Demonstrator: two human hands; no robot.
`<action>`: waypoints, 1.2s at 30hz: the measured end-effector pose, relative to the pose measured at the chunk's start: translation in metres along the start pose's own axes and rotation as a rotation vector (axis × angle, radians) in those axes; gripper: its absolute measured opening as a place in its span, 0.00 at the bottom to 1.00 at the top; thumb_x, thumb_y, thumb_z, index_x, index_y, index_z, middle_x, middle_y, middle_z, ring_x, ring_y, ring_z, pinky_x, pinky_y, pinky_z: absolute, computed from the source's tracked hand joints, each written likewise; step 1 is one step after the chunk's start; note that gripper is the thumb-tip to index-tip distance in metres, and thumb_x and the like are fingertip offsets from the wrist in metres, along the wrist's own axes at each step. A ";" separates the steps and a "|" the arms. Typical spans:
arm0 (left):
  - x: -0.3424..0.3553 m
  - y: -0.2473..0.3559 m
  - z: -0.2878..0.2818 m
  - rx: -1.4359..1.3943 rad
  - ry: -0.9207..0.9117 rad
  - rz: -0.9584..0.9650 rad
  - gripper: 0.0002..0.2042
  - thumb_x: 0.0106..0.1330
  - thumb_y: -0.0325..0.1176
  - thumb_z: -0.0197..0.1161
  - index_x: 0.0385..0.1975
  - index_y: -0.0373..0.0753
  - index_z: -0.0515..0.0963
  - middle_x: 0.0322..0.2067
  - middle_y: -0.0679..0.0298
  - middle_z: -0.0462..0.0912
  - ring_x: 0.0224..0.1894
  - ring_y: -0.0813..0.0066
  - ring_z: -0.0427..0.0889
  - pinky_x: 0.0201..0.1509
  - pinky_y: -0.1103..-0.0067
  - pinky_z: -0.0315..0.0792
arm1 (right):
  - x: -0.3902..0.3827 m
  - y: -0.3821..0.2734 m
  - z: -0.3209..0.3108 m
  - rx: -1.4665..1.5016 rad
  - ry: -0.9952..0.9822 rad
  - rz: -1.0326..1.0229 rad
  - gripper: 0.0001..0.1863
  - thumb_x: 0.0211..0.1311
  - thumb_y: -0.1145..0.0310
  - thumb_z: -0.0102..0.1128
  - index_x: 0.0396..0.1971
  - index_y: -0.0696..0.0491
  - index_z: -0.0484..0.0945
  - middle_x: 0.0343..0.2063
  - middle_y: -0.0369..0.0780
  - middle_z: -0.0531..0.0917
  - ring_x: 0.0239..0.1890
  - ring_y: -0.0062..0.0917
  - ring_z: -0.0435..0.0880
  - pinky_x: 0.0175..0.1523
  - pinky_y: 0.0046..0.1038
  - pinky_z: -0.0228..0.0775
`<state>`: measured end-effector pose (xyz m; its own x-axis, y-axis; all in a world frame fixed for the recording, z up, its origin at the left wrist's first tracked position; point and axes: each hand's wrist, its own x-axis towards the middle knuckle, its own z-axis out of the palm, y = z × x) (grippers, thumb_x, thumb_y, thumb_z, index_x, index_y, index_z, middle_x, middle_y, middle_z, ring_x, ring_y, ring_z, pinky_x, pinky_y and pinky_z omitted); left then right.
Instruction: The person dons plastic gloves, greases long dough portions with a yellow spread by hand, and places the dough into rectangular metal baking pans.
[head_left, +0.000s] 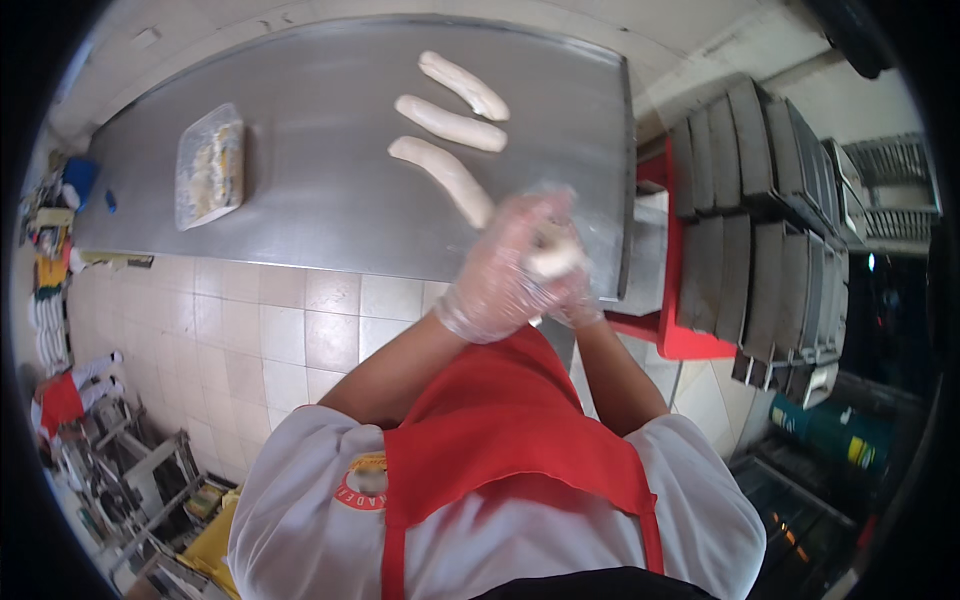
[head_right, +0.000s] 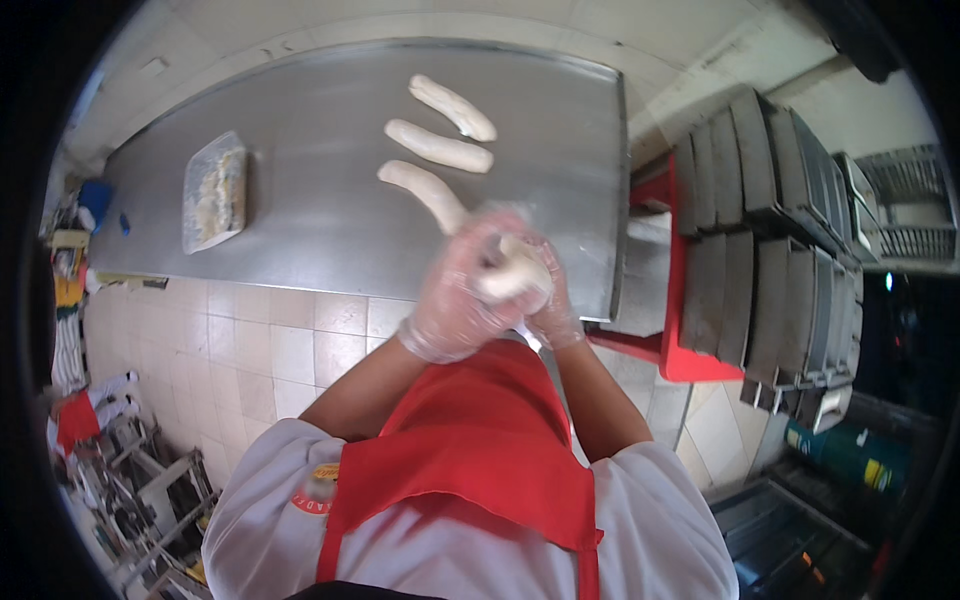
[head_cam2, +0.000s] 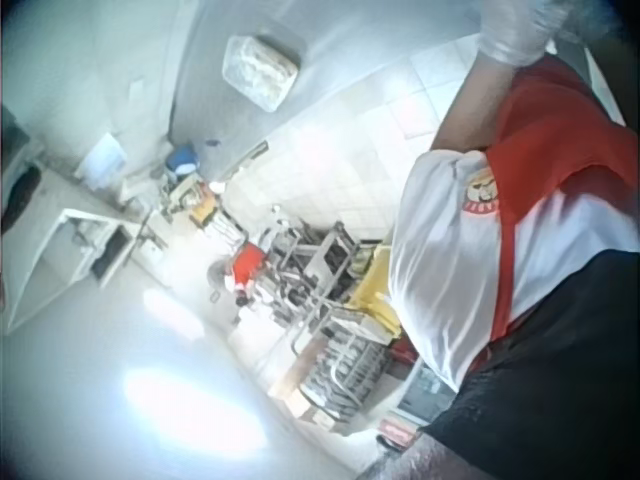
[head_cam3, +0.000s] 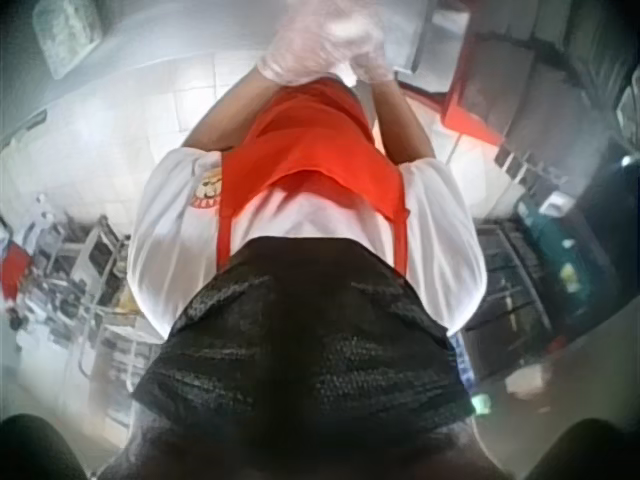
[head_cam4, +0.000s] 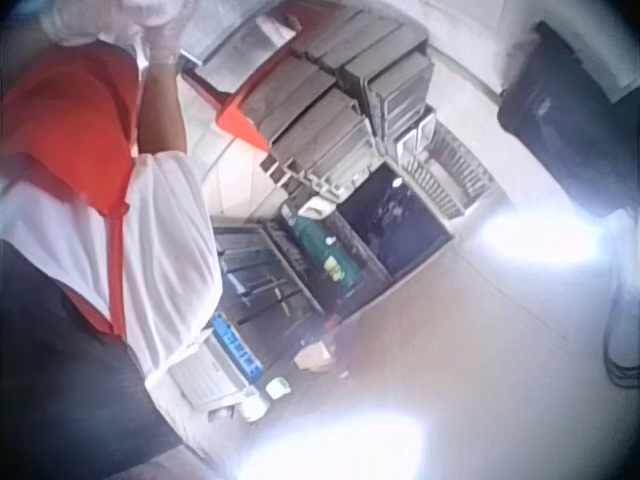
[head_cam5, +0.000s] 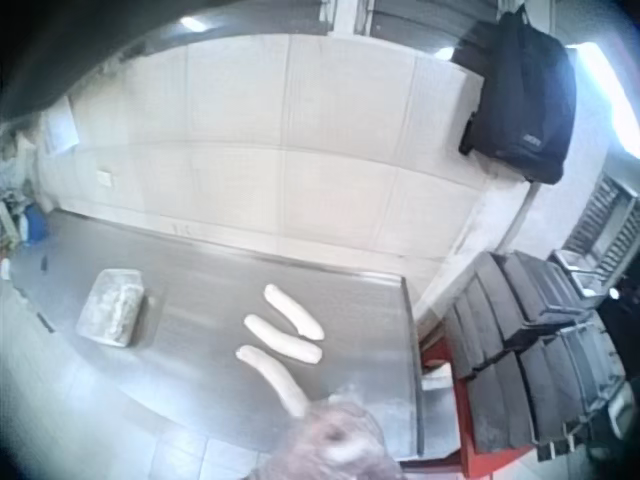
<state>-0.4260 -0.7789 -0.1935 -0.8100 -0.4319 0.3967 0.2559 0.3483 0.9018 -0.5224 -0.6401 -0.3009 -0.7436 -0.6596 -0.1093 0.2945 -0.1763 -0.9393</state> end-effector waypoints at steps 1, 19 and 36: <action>-0.005 0.004 0.004 -0.111 0.128 -0.052 0.21 0.61 0.27 0.73 0.55 0.37 0.79 0.54 0.56 0.82 0.55 0.64 0.82 0.58 0.68 0.77 | -0.018 -0.018 -0.002 -0.080 0.067 0.016 0.22 0.71 0.68 0.63 0.62 0.53 0.72 0.51 0.38 0.81 0.57 0.24 0.79 0.61 0.28 0.74; 0.010 -0.175 0.103 1.275 -0.435 0.059 0.35 0.79 0.50 0.46 0.79 0.34 0.55 0.79 0.45 0.52 0.79 0.38 0.50 0.82 0.49 0.42 | 0.069 0.043 -0.103 -1.858 0.399 -0.387 0.33 0.77 0.51 0.48 0.75 0.53 0.65 0.77 0.49 0.61 0.80 0.50 0.54 0.79 0.55 0.48; -0.157 -0.173 0.014 -0.212 -0.142 -0.469 0.32 0.76 0.31 0.59 0.77 0.35 0.57 0.73 0.55 0.67 0.72 0.62 0.68 0.75 0.69 0.64 | -0.022 0.045 -0.033 -1.418 -0.304 -0.580 0.32 0.61 0.53 0.69 0.65 0.40 0.74 0.65 0.38 0.77 0.72 0.40 0.69 0.75 0.42 0.60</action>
<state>-0.3505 -0.7603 -0.4140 -0.9227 -0.3788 -0.0715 -0.0620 -0.0372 0.9974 -0.5127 -0.6097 -0.3520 -0.3541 -0.8967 0.2657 -0.8947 0.2421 -0.3753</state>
